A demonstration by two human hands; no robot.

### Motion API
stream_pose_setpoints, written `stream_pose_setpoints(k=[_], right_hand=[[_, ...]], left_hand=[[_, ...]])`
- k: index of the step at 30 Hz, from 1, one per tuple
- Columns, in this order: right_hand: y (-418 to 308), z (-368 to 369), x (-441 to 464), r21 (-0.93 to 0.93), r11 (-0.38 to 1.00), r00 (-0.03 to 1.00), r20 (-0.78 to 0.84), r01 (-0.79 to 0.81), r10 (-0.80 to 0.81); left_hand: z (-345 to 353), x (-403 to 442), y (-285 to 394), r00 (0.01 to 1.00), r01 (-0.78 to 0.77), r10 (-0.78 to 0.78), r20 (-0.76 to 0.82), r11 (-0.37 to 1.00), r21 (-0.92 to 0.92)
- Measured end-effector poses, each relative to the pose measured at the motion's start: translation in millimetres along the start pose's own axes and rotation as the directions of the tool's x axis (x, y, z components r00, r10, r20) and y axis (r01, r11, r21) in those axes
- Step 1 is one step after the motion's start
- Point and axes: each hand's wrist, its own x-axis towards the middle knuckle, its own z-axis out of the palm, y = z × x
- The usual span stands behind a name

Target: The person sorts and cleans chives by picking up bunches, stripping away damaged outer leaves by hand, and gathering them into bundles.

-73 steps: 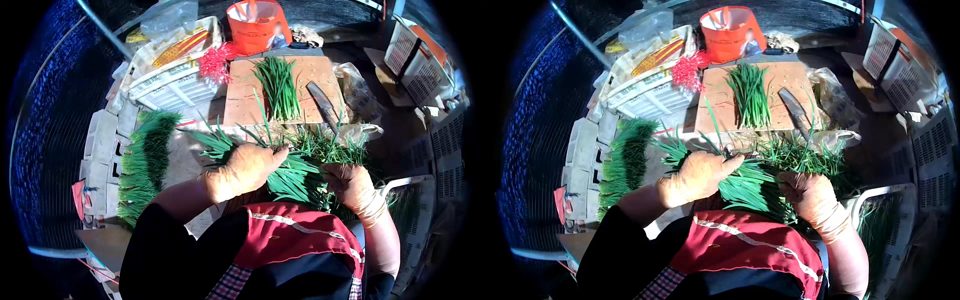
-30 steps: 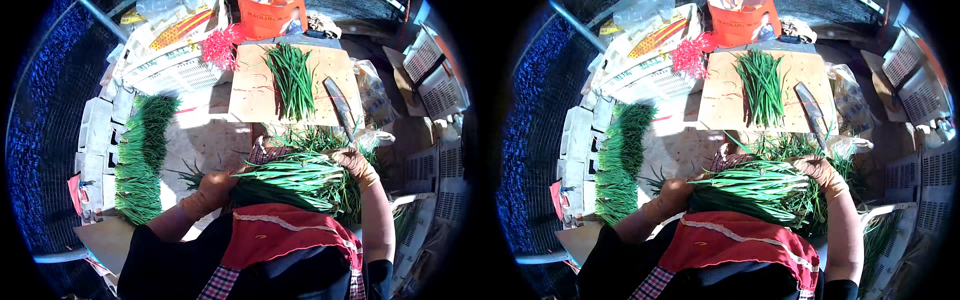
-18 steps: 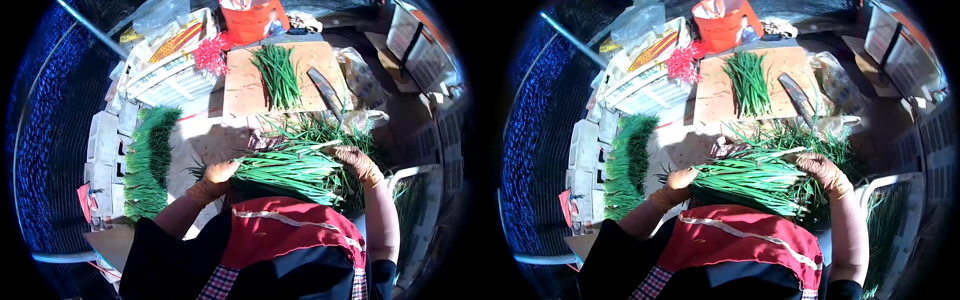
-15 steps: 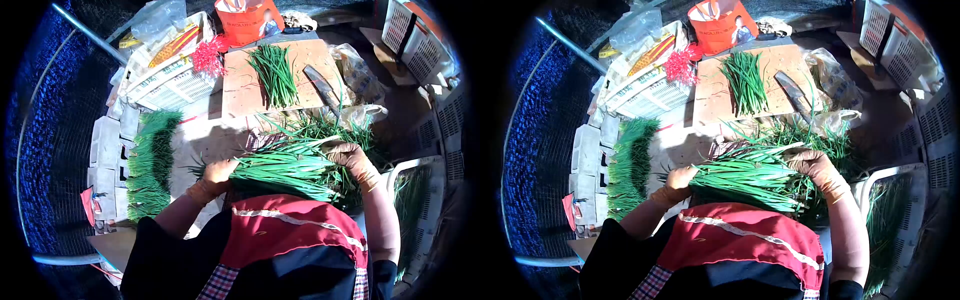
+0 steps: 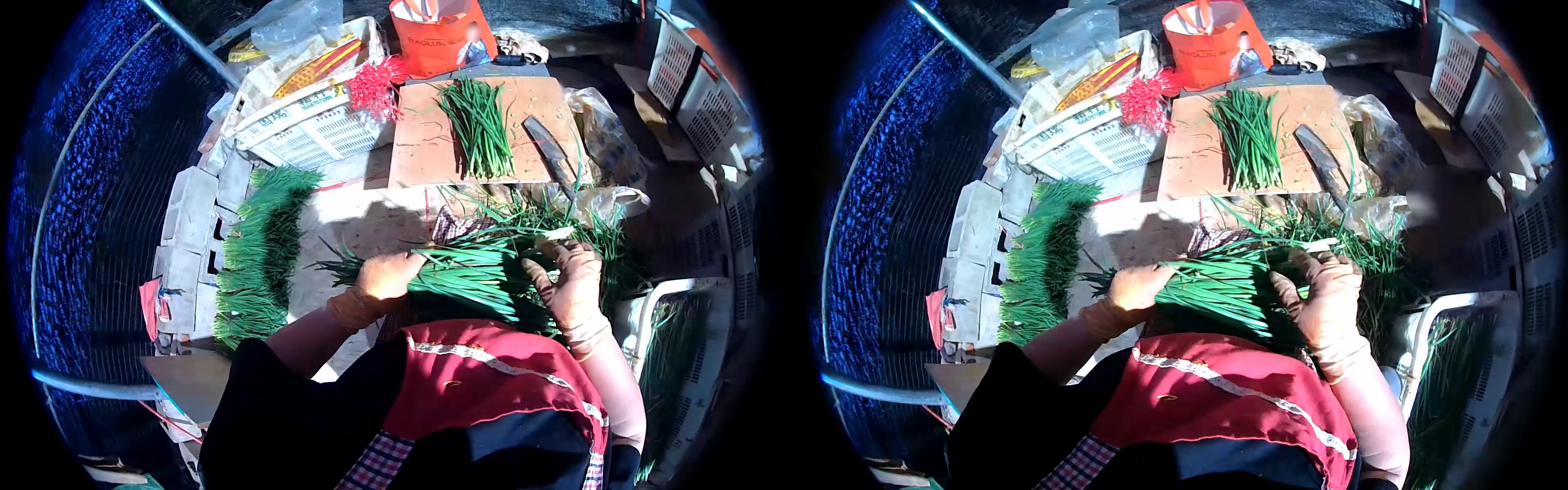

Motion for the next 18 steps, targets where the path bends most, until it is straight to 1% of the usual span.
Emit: stream_pose_setpoints(k=[1, 2, 4, 5, 6, 7, 8, 9, 10, 12, 14, 15, 16, 18], right_hand=[[-2, 8, 4, 0.046, 0.997, 0.998, 0.034, -0.058, 0.056], [-4, 15, 8, 0.092, 0.989, 0.991, 0.073, -0.116, 0.110], [-9, 24, 18, 0.028, 0.993, 0.987, 0.117, -0.112, 0.108], [-12, 30, 23, 0.169, 0.968, 0.974, 0.158, -0.186, 0.160], [-16, 35, 26, 0.299, 0.917, 0.956, 0.210, -0.264, 0.206], [-26, 34, 29, 0.588, 0.716, 0.917, 0.344, -0.376, 0.200], [-35, 28, 32, 0.773, 0.415, 0.874, 0.464, -0.480, 0.146], [-39, 20, 34, 0.756, 0.440, 0.864, 0.493, -0.484, 0.102], [-47, -2, 39, 0.766, 0.474, 0.877, 0.479, -0.435, 0.031], [-36, -31, 38, 0.860, 0.327, 0.920, 0.374, -0.391, 0.116], [-3, -57, 31, 0.925, 0.309, 0.974, 0.194, -0.220, 0.114], [16, -61, 24, 0.910, 0.349, 0.962, 0.150, -0.224, 0.227], [40, -67, 15, 0.893, 0.386, 0.937, 0.098, -0.232, 0.335], [126, -57, -3, 0.738, 0.464, 0.861, 0.323, -0.489, 0.393]], left_hand=[[3, 2, -4, 0.998, -0.056, 0.057, -0.019, 0.996, 0.063], [4, 1, -5, 0.999, -0.047, 0.048, -0.022, 0.997, 0.062], [2, 1, -2, 1.000, -0.012, 0.014, -0.024, 0.998, 0.053], [2, 0, -2, 0.997, -0.039, 0.048, -0.067, 0.990, 0.133], [3, 0, -3, 0.997, -0.023, 0.032, -0.066, 0.991, 0.133], [4, 2, -3, 0.991, -0.042, 0.059, -0.119, 0.990, 0.136], [2, 5, -3, 0.981, -0.065, 0.089, -0.173, 0.988, 0.143], [-4, 6, -2, 0.990, -0.053, 0.062, -0.129, 0.996, 0.075], [-3, 5, -3, 0.990, -0.050, 0.059, -0.128, 0.996, 0.072], [-1, 5, -7, 0.987, -0.039, 0.045, -0.154, 0.998, 0.040], [7, 7, -13, 0.983, -0.053, 0.056, -0.173, 0.998, 0.019], [10, 8, -15, 0.983, -0.054, 0.052, -0.178, 0.999, -0.004], [4, 7, -12, 0.984, -0.050, 0.051, -0.171, 0.999, 0.010], [1, 6, -13, 0.984, -0.054, 0.057, -0.167, 0.998, 0.021]])
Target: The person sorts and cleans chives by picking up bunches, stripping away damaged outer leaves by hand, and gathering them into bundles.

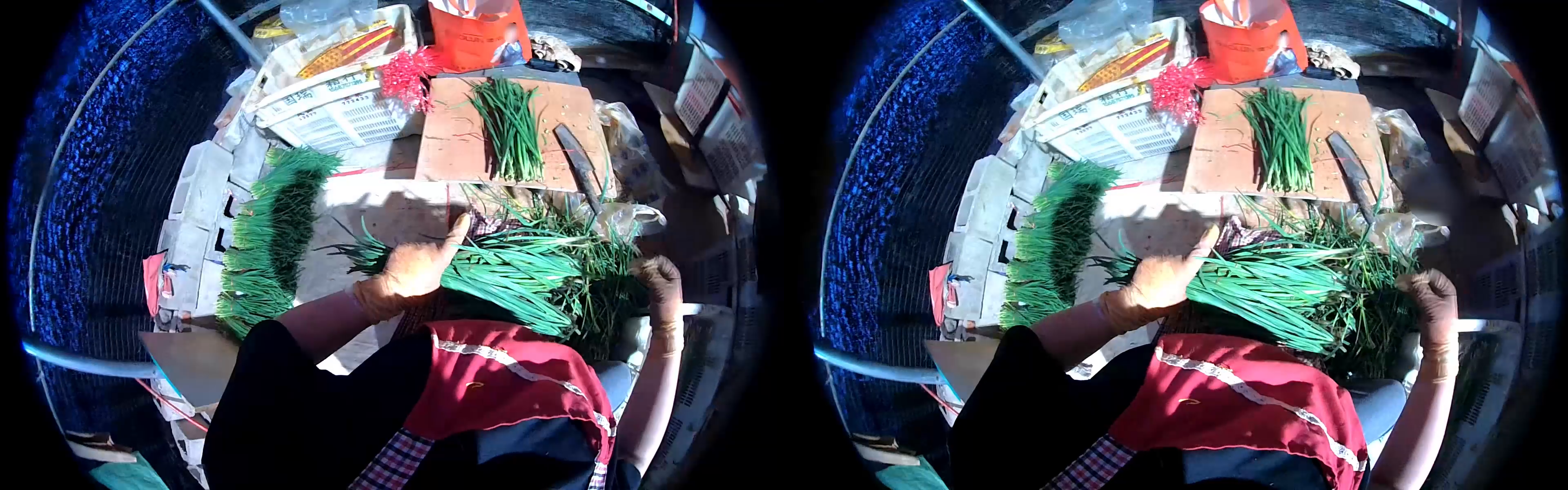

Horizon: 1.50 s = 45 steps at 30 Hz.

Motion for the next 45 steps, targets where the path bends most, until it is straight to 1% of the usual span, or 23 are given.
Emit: stream_pose_setpoints(k=[1, 3, 4, 6, 8, 12, 14, 15, 16, 18, 19, 20, 21, 24, 26, 27, 30, 31, 34, 36, 40, 42, 45], right_hand=[[26, -20, 2, -0.695, 0.718, 0.989, -0.121, -0.025, -0.082], [54, -24, -9, -0.897, 0.416, 0.949, -0.250, -0.152, -0.194], [70, -25, -7, -0.711, 0.703, 0.920, -0.267, 0.014, -0.289], [69, 7, -2, -0.462, 0.880, 0.957, -0.191, 0.110, -0.220], [52, 46, -3, -0.218, 0.960, 0.983, 0.085, 0.176, -0.161], [56, 77, 7, -0.456, 0.827, 0.940, 0.247, 0.329, -0.238], [56, 86, 12, 0.060, 0.996, 0.989, 0.137, -0.069, 0.061], [55, 87, 14, 0.350, 0.890, 0.956, 0.151, -0.291, 0.253], [53, 88, 7, 0.025, 0.999, 0.983, 0.183, -0.029, 0.024], [69, 75, 12, 0.169, 0.985, 0.968, 0.242, 0.026, -0.067], [57, 69, 13, 0.323, 0.928, 0.965, 0.240, -0.186, 0.110], [59, 68, 8, 0.258, 0.965, 0.967, 0.230, 0.047, -0.109], [57, 66, 6, 0.271, 0.963, 0.975, 0.213, 0.004, -0.064], [43, 70, -3, 0.180, 0.981, 0.986, 0.134, 0.075, -0.100], [49, 65, -4, 0.448, 0.893, 0.998, 0.063, -0.046, 0.020], [45, 58, -6, 0.402, 0.915, 1.000, -0.023, 0.024, -0.016], [51, 16, -9, 0.591, 0.791, 0.954, -0.298, 0.158, 0.032], [67, -13, -8, 0.507, 0.854, 0.949, -0.310, 0.121, 0.050], [94, -31, -27, 0.285, 0.950, 0.904, -0.362, -0.127, 0.229], [133, -33, -27, -0.362, 0.904, 0.952, -0.279, -0.228, 0.128], [55, 40, -52, 0.112, 0.969, 0.960, 0.200, -0.219, 0.194], [46, 50, -61, 0.191, 0.982, 0.970, 0.241, -0.004, -0.043], [43, 49, -69, -0.337, 0.915, 0.946, 0.302, 0.222, -0.119]], left_hand=[[7, 0, -5, 1.000, -0.026, 0.026, 0.012, 1.000, 0.006], [5, 3, -5, 0.994, -0.017, 0.017, 0.104, 1.000, 0.004], [6, 4, -4, 0.994, 0.000, 0.001, 0.107, 1.000, -0.010], [-1, 5, 1, 0.985, 0.055, -0.052, 0.162, 0.998, -0.015], [0, 4, 1, 0.989, 0.029, -0.029, 0.147, 1.000, 0.004], [6, 3, -1, 0.977, 0.084, -0.076, 0.197, 0.996, -0.033], [-1, 2, 2, 0.970, 0.102, -0.088, 0.227, 0.994, -0.048], [8, 0, -2, 0.983, 0.115, -0.106, 0.152, 0.992, -0.049], [16, -2, -7, 0.982, 0.115, -0.107, 0.153, 0.992, -0.045], [27, -5, -16, 0.987, 0.094, -0.089, 0.132, 0.995, -0.033], [25, -4, -14, 0.998, 0.059, -0.058, 0.033, 0.997, -0.051], [28, -1, -15, 0.998, 0.050, -0.048, 0.037, 0.997, -0.051], [32, 4, -18, 0.979, -0.084, 0.078, -0.187, 0.996, -0.024], [29, -4, -13, 0.997, 0.082, -0.082, 0.008, 0.997, -0.008], [24, -2, -10, 0.984, 0.124, -0.122, 0.133, 0.992, -0.010], [18, -1, -8, 0.966, 0.190, -0.153, 0.209, 0.966, -0.173], [20, 0, -9, 0.912, 0.307, -0.232, 0.338, 0.933, -0.187], [21, -2, -6, 0.964, 0.246, -0.159, 0.215, 0.841, -0.482], [39, -2, -22, 0.921, 0.274, -0.158, 0.355, 0.911, -0.307], [35, 0, -17, 0.942, 0.241, -0.125, 0.311, 0.896, -0.372], [26, -1, -10, 0.966, 0.200, -0.086, 0.244, 0.847, -0.493], [28, -3, -10, 0.976, 0.158, -0.060, 0.207, 0.852, -0.499], [35, -5, -21, 0.979, 0.136, -0.043, 0.197, 0.864, -0.486]])
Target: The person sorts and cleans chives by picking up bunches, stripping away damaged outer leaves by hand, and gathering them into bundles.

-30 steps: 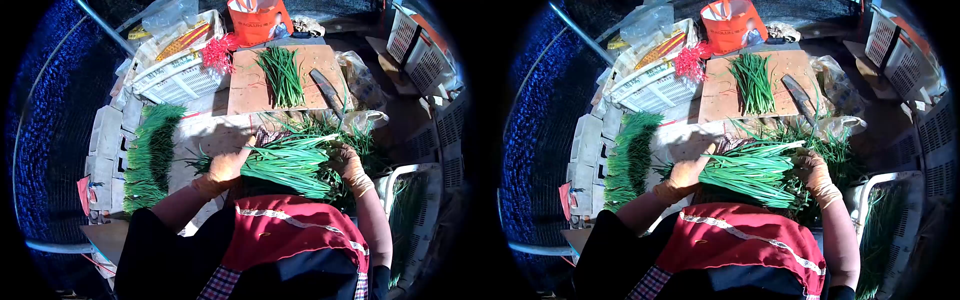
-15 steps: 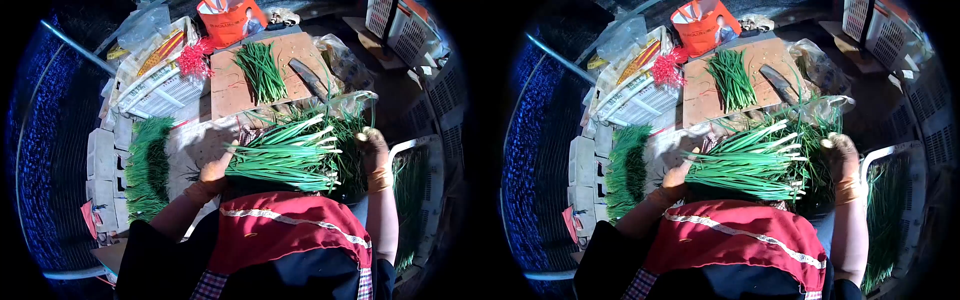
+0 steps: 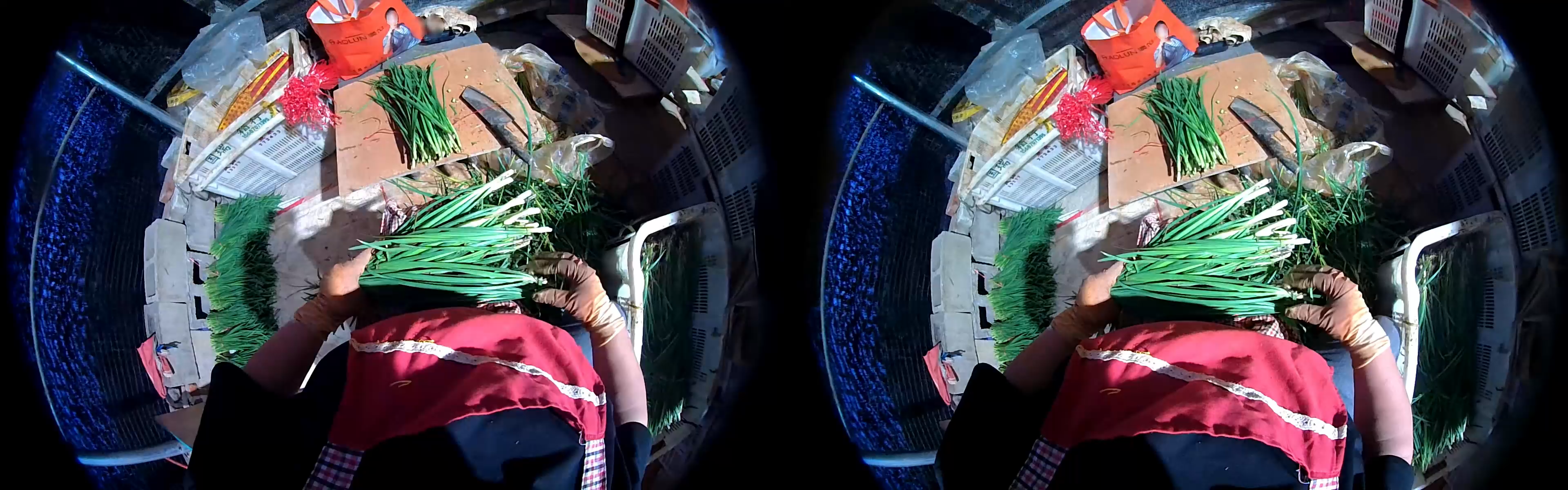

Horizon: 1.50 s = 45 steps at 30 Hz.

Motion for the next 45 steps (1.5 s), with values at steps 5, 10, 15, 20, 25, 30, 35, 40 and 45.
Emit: stream_pose_setpoints(k=[5, 10, 15, 20, 25, 30, 35, 40, 45], right_hand=[[14, 22, 1, -0.051, 0.998, 0.961, -0.271, 0.040, -0.053], [9, -19, 25, 0.404, 0.906, 0.870, -0.395, -0.125, 0.296], [7, -45, 20, 0.534, 0.841, 0.777, -0.494, -0.083, 0.390], [98, -90, -18, -0.021, 0.717, 0.519, -0.704, -0.697, 0.484], [-14, -51, -19, 0.518, 0.822, 0.868, -0.493, 0.239, 0.058], [-5, -12, 8, 0.702, 0.697, 0.918, -0.358, 0.146, 0.168], [13, 14, 46, 0.787, 0.596, 0.939, -0.066, -0.160, 0.338], [14, -17, 59, 0.551, 0.834, 0.837, -0.456, -0.001, 0.302], [72, -72, 21, 0.527, 0.845, 0.554, -0.732, 0.092, 0.396]], left_hand=[[-62, 23, 60, 0.978, -0.209, 0.202, 0.057, 0.953, 0.220], [-138, 110, 206, 0.887, -0.345, -0.081, 0.454, 0.537, 0.769], [-144, 150, 244, 0.895, -0.411, 0.034, 0.444, 0.447, 0.795], [-154, 150, 240, 0.878, -0.283, -0.032, 0.478, 0.770, 0.571], [-150, 149, 185, 0.743, -0.037, -0.063, 0.667, 0.990, 0.135], [-120, 76, 77, 0.565, 0.526, -0.177, 0.806, 0.830, -0.186], [-45, -10, 9, 0.682, 0.543, -0.229, 0.694, 0.795, -0.270], [10, -35, -34, 0.764, 0.549, -0.103, 0.636, 0.621, -0.559], [10, -30, -32, 0.749, 0.555, -0.080, 0.657, 0.617, -0.558]])
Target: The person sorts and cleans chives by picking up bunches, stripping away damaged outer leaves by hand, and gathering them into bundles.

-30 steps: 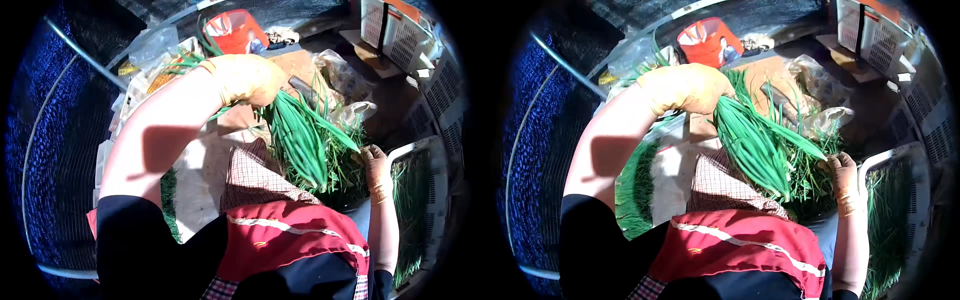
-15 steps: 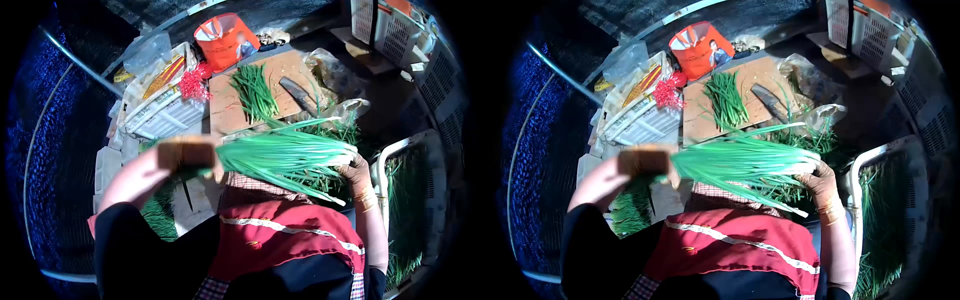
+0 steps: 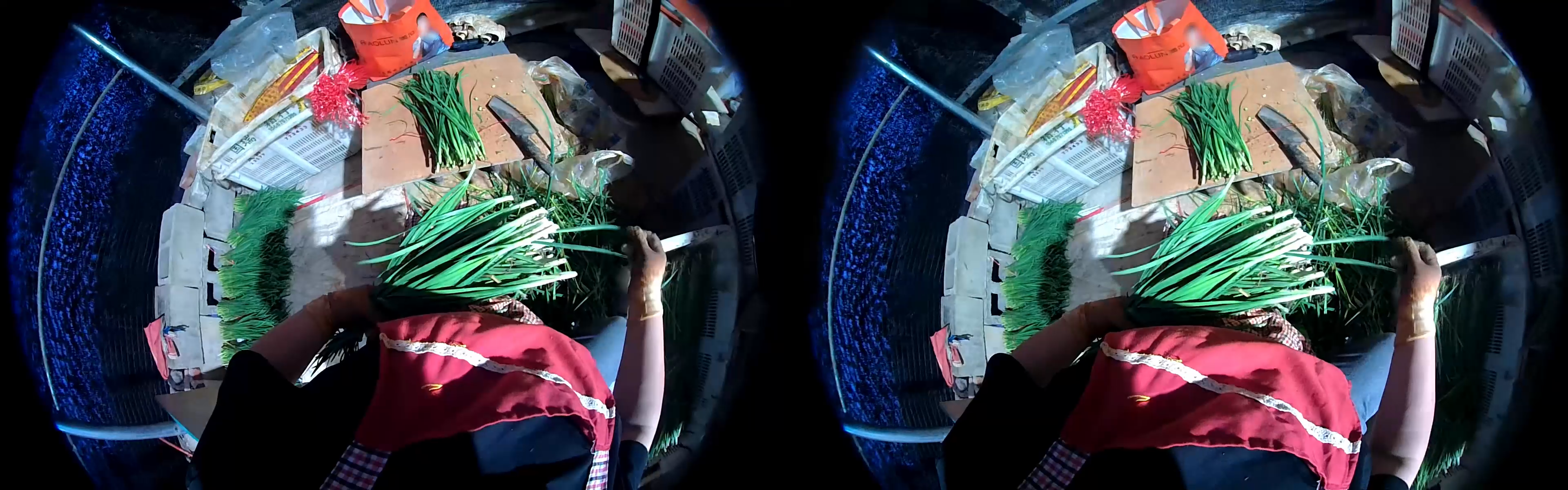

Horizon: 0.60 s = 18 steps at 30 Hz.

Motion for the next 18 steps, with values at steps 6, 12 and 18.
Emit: stream_pose_setpoints(k=[6, 12, 18], right_hand=[[-54, 25, -81, -0.319, 0.943, 0.954, 0.242, -0.094, 0.177], [-53, 58, -98, -0.522, 0.722, 0.683, 0.724, 0.455, 0.093], [-29, -54, 7, -0.595, 0.737, 0.944, 0.261, 0.320, -0.200]], left_hand=[[3, 4, 5, 1.000, -0.004, 0.003, 0.021, 0.999, 0.049], [7, 3, 6, 1.000, -0.012, 0.011, 0.016, 0.997, 0.081], [9, 2, 4, 1.000, -0.012, 0.011, 0.014, 0.995, 0.096]])
